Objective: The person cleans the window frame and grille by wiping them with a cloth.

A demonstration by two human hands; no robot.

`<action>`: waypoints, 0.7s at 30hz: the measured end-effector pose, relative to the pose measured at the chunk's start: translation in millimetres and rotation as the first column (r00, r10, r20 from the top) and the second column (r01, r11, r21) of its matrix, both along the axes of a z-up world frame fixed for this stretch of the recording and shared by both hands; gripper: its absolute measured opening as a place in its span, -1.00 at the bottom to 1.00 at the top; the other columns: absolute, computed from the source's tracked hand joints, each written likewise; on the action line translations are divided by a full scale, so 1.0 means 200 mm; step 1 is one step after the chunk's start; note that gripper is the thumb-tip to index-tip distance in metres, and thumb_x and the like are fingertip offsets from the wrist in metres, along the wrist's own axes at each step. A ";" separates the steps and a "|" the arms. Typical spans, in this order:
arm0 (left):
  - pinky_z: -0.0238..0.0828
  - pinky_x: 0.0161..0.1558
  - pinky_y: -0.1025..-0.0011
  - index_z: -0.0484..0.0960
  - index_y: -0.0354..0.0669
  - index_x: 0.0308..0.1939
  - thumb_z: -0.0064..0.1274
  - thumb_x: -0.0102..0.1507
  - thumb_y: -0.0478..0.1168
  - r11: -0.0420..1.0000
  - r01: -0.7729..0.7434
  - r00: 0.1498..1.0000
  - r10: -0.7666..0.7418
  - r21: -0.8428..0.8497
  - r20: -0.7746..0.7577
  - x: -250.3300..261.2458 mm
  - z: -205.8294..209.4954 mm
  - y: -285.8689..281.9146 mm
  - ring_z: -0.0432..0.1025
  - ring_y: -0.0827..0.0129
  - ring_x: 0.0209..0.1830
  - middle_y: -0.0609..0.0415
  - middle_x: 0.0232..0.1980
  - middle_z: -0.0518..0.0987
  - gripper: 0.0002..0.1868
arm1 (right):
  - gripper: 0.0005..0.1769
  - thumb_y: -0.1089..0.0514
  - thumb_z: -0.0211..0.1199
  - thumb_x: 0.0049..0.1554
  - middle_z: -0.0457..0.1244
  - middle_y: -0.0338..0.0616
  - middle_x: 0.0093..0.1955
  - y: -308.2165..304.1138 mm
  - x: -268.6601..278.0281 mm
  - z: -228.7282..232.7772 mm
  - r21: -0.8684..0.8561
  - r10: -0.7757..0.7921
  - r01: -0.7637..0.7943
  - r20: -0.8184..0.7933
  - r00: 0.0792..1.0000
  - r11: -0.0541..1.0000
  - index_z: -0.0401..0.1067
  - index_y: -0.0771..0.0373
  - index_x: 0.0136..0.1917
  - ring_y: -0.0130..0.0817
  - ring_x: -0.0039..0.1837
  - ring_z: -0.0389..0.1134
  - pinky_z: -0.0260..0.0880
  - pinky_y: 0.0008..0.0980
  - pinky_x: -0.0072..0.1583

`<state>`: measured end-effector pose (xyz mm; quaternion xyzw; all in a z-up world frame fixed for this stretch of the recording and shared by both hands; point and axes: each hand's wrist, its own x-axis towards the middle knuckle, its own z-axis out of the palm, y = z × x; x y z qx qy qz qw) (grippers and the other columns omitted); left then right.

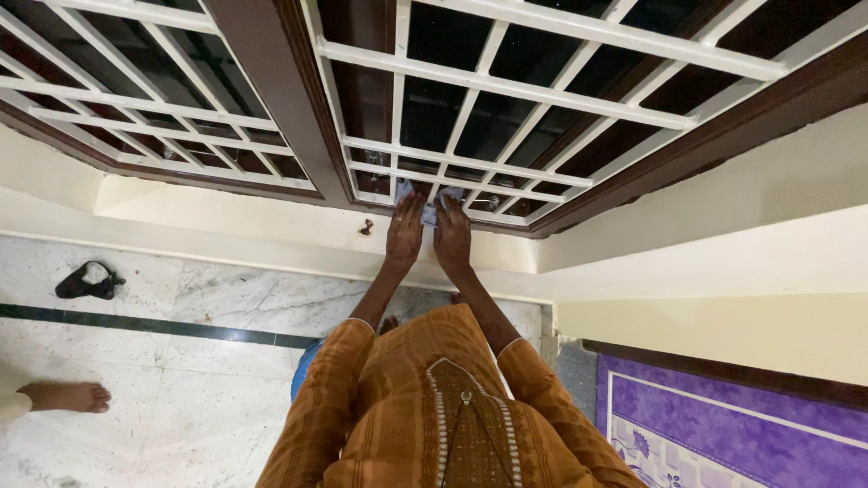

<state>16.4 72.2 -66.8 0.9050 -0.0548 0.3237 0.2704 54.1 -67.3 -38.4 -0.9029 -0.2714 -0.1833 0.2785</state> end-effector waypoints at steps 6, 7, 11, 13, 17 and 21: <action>0.30 0.39 0.14 0.27 -0.13 0.54 -0.08 0.17 -0.52 0.995 -0.092 0.988 0.096 0.040 -0.124 -0.10 0.05 -0.02 0.18 -0.03 0.53 -0.27 0.50 0.30 -0.20 | -0.53 0.34 0.13 0.25 0.21 0.04 0.49 -0.06 -0.11 0.07 0.127 0.062 -0.065 0.029 0.998 0.990 0.40 0.18 0.43 0.06 0.52 0.21 0.23 -0.04 0.48; 0.40 0.27 0.18 0.30 -0.03 0.53 -0.09 0.07 -0.56 0.995 -0.104 0.973 0.098 -0.014 -0.210 -0.10 0.05 -0.01 0.17 -0.12 0.48 -0.36 0.45 0.29 -0.10 | -0.51 0.35 0.12 0.24 0.20 0.05 0.49 -0.07 -0.12 0.07 0.110 0.075 -0.076 0.020 0.997 0.991 0.39 0.19 0.43 0.08 0.52 0.20 0.23 -0.04 0.48; 0.48 0.15 0.24 0.31 -0.04 0.51 -0.10 0.12 -0.59 0.996 -0.064 0.995 0.058 -0.061 -0.086 -0.02 0.03 0.03 0.27 -0.09 0.46 -0.34 0.42 0.36 -0.15 | -0.54 0.36 0.13 0.23 0.21 0.03 0.49 -0.04 -0.04 -0.01 0.124 0.077 -0.074 -0.019 0.997 0.990 0.40 0.21 0.39 0.06 0.53 0.21 0.26 -0.09 0.48; 0.45 0.20 0.18 0.26 -0.28 0.54 -0.12 0.16 -0.59 0.988 -0.033 0.994 0.017 -0.153 -0.108 0.04 0.00 0.06 0.35 -0.07 0.34 -0.31 0.38 0.42 -0.19 | -0.53 0.37 0.13 0.20 0.19 0.08 0.50 -0.01 0.05 -0.05 0.075 0.069 -0.066 -0.031 0.997 0.995 0.39 0.24 0.39 0.07 0.53 0.21 0.25 -0.07 0.48; 0.44 0.25 0.18 0.38 -0.25 0.46 -0.12 0.13 -0.58 0.995 -0.102 0.986 0.097 -0.023 -0.138 0.16 -0.08 0.05 0.42 -0.03 0.29 -0.22 0.30 0.51 -0.24 | -0.55 0.37 0.15 0.17 0.17 0.14 0.50 0.02 0.06 -0.09 0.025 0.042 -0.042 0.009 0.999 0.999 0.35 0.31 0.34 0.09 0.54 0.18 0.22 -0.06 0.51; 0.42 0.31 0.22 0.44 -0.22 0.39 -0.09 0.16 -0.54 0.989 -0.138 0.987 0.133 -0.056 -0.091 0.10 -0.10 0.00 0.39 0.03 0.39 -0.16 0.33 0.51 -0.34 | -0.47 0.39 0.13 0.15 0.17 0.14 0.50 0.00 -0.03 -0.03 0.063 0.031 -0.029 -0.041 0.999 0.998 0.36 0.28 0.40 0.07 0.53 0.17 0.20 -0.05 0.47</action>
